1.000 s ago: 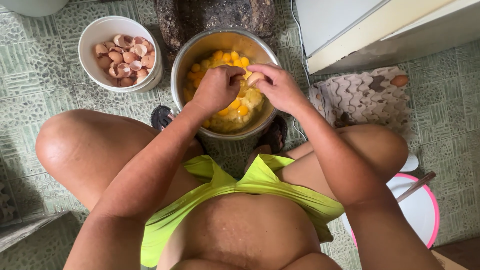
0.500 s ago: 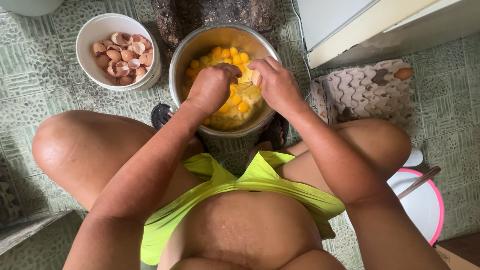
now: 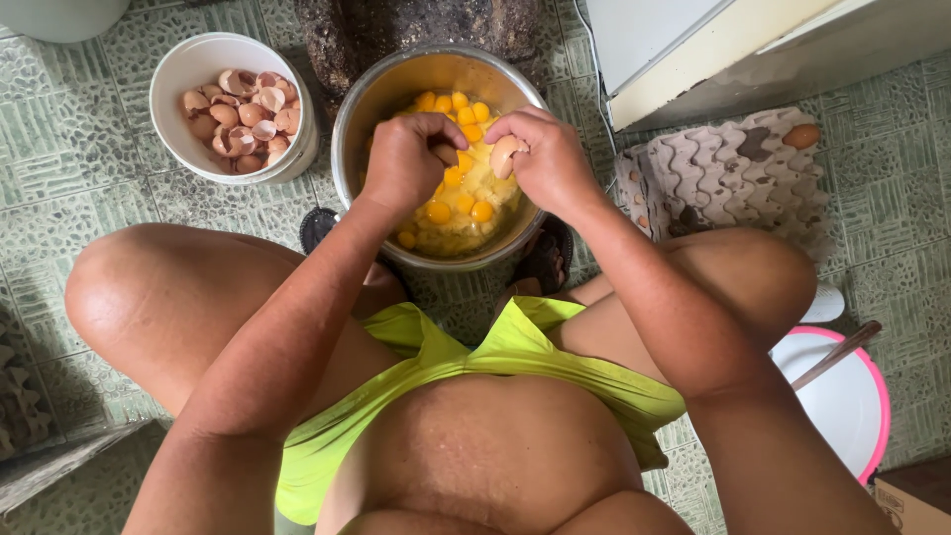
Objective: Cracking a large quantity of eggs into a metal bowl and disposing of the shells in a bucket
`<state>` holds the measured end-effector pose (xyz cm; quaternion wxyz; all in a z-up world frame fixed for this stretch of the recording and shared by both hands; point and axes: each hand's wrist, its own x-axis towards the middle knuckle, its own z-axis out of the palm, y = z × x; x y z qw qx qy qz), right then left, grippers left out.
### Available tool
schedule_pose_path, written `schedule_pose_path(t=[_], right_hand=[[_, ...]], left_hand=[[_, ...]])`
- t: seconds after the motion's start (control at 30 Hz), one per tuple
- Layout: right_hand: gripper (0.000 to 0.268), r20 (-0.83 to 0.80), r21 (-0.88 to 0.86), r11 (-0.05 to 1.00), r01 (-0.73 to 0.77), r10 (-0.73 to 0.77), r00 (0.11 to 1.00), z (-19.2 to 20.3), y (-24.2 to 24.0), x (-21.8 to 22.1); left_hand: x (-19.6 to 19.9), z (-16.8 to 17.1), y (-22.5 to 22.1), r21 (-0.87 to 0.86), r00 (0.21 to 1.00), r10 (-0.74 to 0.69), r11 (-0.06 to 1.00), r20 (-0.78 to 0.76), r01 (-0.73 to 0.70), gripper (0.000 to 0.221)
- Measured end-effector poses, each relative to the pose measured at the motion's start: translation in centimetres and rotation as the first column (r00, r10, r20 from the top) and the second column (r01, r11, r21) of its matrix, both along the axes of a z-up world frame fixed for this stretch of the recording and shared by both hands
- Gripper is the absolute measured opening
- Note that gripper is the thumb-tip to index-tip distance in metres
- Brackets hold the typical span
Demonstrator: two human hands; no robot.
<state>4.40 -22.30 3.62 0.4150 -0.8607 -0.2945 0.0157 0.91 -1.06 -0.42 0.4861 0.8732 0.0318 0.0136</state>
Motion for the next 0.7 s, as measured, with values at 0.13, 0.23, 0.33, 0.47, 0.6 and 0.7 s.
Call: schedule_pose_path(t=[0.13,0.23,0.33,0.47,0.6,0.7], right_hand=[[0.039,-0.379,0.168,0.978,0.123,-0.051,0.924,2.4,0.9,-0.8],[0.041,-0.657,0.294,0.924,0.244,0.010,0.753,2.0,0.5,-0.3],[0.040,-0.751,0.298,0.915,0.271,0.050,0.659,1.1,-0.1,0.4],[0.044,-0.812,0.295,0.928,0.228,0.118,0.571,0.5,-0.4,0.5],[0.047,-0.829,0.341,0.913,0.225,0.179,0.530,1.0,-0.6,0.5],[0.047,-0.837,0.387,0.888,0.249,0.225,0.499,2.1,-0.4,0.3]], left_hand=[[-0.3,0.8,0.3,-0.297,0.985,-0.002,0.954,-0.173,-0.051,0.032],[-0.7,1.3,0.4,-0.531,0.958,-0.072,0.843,-0.276,-0.090,0.039],[-0.9,1.7,0.5,-0.629,0.931,-0.109,0.763,-0.347,-0.145,0.038],[-1.0,2.8,0.3,-0.704,0.883,-0.157,0.672,-0.441,-0.232,0.031],[-1.1,3.7,0.1,-0.703,0.891,-0.153,0.676,-0.428,-0.222,0.029],[-0.8,3.5,0.0,-0.710,0.893,-0.195,0.682,-0.406,-0.174,0.042]])
